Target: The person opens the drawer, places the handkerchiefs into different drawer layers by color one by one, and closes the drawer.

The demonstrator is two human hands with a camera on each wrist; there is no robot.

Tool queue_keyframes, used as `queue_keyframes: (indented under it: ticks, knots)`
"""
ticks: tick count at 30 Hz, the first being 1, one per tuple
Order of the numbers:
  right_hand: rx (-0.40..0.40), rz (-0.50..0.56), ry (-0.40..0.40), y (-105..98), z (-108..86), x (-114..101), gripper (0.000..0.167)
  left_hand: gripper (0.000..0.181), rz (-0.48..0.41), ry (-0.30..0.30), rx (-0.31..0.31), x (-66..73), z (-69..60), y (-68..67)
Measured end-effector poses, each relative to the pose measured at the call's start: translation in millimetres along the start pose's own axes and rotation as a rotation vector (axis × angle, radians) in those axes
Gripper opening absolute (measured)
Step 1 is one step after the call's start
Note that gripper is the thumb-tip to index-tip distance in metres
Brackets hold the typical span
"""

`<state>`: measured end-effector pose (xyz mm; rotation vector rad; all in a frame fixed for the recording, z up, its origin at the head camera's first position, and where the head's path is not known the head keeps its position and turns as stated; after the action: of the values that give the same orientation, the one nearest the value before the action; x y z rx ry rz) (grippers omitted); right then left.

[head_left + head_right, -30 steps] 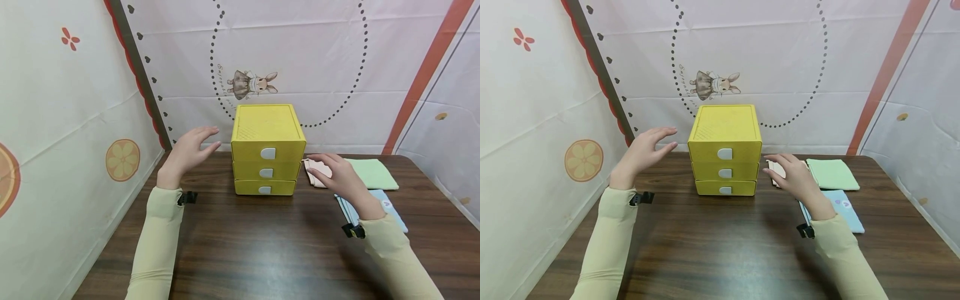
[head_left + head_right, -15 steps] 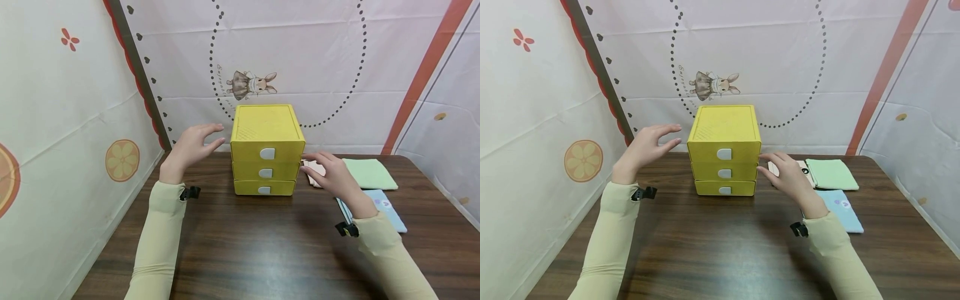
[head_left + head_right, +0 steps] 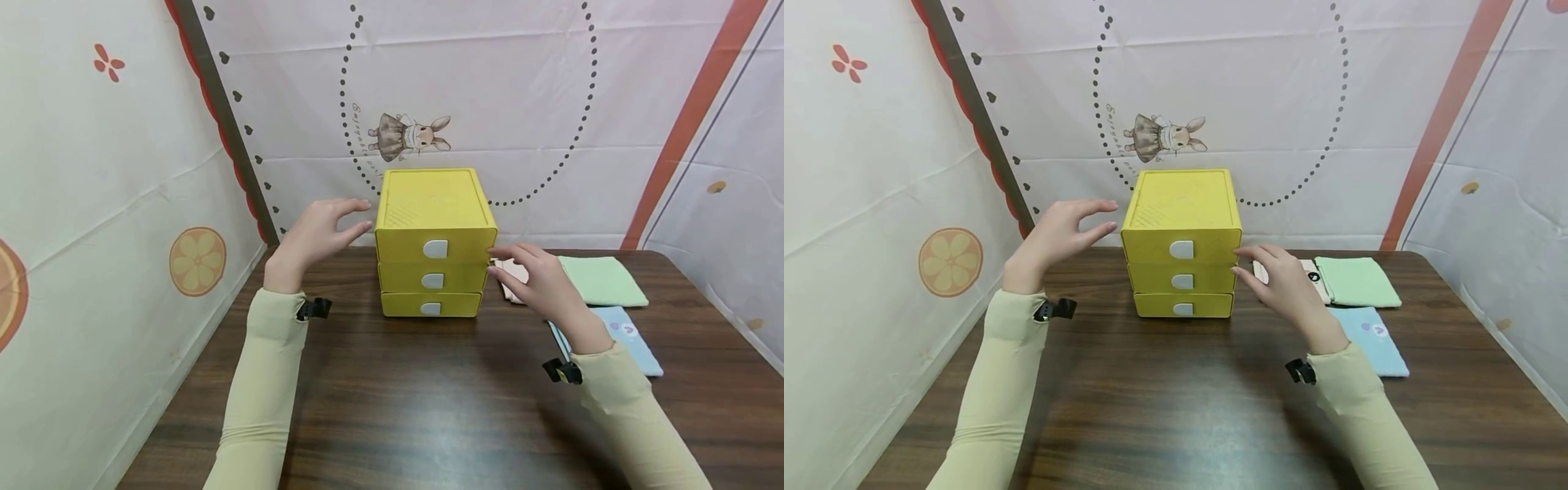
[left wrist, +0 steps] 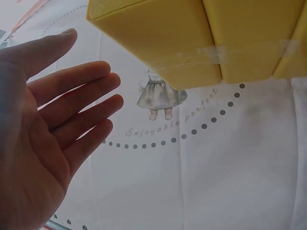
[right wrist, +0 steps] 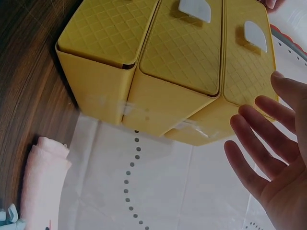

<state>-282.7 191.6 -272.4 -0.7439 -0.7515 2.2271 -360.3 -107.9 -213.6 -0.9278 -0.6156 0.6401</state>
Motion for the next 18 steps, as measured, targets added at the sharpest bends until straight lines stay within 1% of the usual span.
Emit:
queue_keyframes:
  ticks: [4,13,18]
  knots:
    - [0.002,-0.001,-0.011,1.3,0.3,-3.5,0.030,0.044,-0.010,0.005,-0.006,1.3,2.5,0.5]
    - [0.000,0.024,-0.045,9.7,6.5,-12.3,0.025,0.041,-0.052,0.038,-0.030,4.8,8.6,2.0]
    - [-0.019,0.045,-0.026,14.9,10.0,-13.2,0.025,0.041,-0.062,0.040,-0.047,3.4,11.3,4.2]
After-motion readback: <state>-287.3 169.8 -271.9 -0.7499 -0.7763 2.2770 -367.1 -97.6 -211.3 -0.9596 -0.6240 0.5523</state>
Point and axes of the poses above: each hand's wrist, its own z-axis towards the middle knuckle, its own y-axis out of the palm, x = y × z, the point moved 8 cm from there along z, towards the middle knuckle, and after that the axes turned 1 degree about y, right-handed, at the moved point
